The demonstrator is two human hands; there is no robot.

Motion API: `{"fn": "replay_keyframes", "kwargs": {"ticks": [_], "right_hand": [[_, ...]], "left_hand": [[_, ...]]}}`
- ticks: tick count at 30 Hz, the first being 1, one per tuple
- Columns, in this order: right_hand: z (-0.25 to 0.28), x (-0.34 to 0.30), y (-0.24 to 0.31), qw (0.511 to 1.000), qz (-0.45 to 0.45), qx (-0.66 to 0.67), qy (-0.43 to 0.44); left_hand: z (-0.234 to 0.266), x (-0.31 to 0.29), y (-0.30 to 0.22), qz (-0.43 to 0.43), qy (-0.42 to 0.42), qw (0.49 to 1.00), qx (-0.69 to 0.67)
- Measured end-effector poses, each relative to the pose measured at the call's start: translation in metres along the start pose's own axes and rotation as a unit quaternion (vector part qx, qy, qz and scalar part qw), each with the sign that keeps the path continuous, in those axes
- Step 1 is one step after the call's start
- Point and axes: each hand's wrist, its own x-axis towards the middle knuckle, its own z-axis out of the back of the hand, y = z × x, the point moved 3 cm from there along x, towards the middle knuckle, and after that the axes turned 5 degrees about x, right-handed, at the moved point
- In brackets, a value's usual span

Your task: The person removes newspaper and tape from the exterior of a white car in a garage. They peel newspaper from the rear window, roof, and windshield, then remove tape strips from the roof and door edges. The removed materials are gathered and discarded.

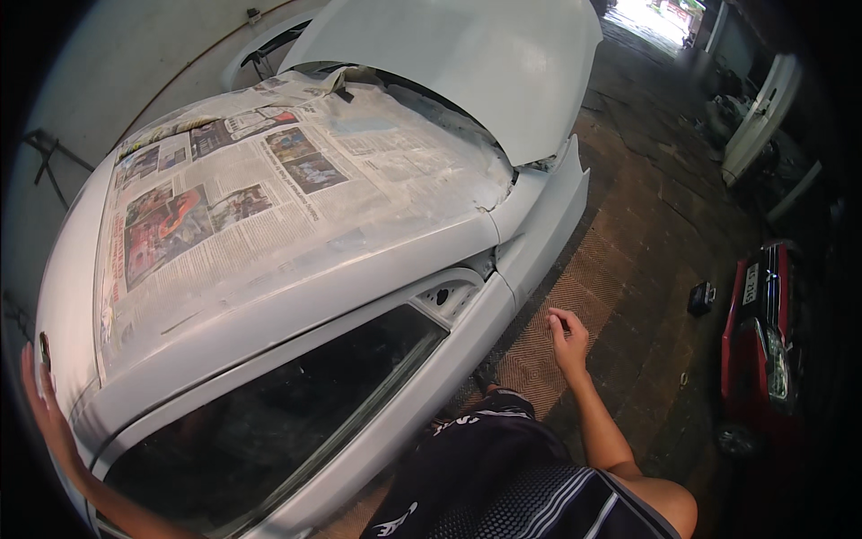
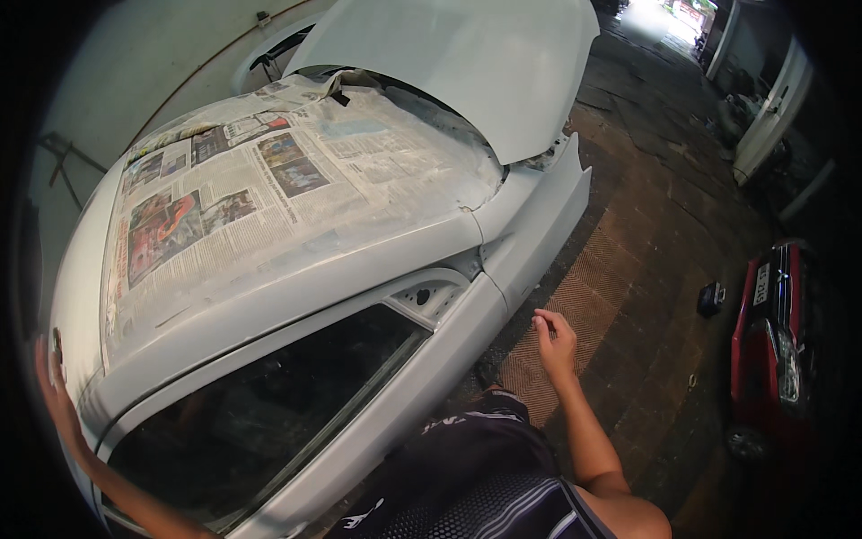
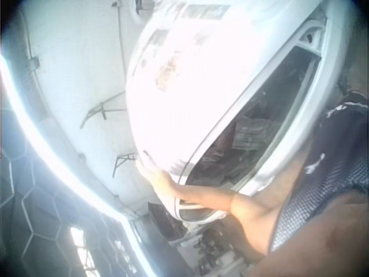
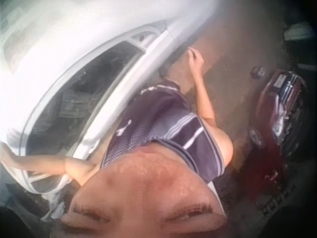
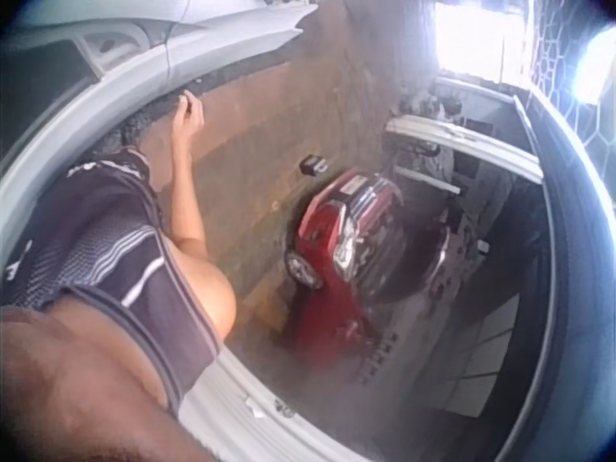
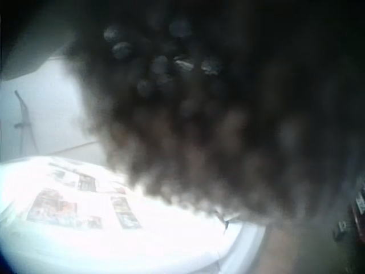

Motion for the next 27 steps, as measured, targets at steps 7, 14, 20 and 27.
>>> {"fn": "replay_keyframes", "kwargs": {"ticks": [7, 14, 20, 27], "right_hand": [[-0.062, 0.056, 0.132, 0.974, 0.151, 0.135, 0.106], [-0.222, 0.055, 0.366, 0.761, 0.502, 0.208, 0.355], [-0.370, -0.010, 0.486, 0.632, 0.624, 0.202, 0.413], [-0.419, -0.038, 0.542, 0.523, 0.732, 0.141, 0.414]], "left_hand": [[0.003, -0.081, -0.170, -0.075, 0.032, 0.990, 0.114], [-0.018, -0.046, -0.166, -0.101, -0.160, 0.959, 0.211], [-0.058, -0.030, -0.092, 0.000, -0.193, 0.940, 0.282], [-0.075, -0.035, -0.069, 0.118, -0.149, 0.936, 0.297]]}}
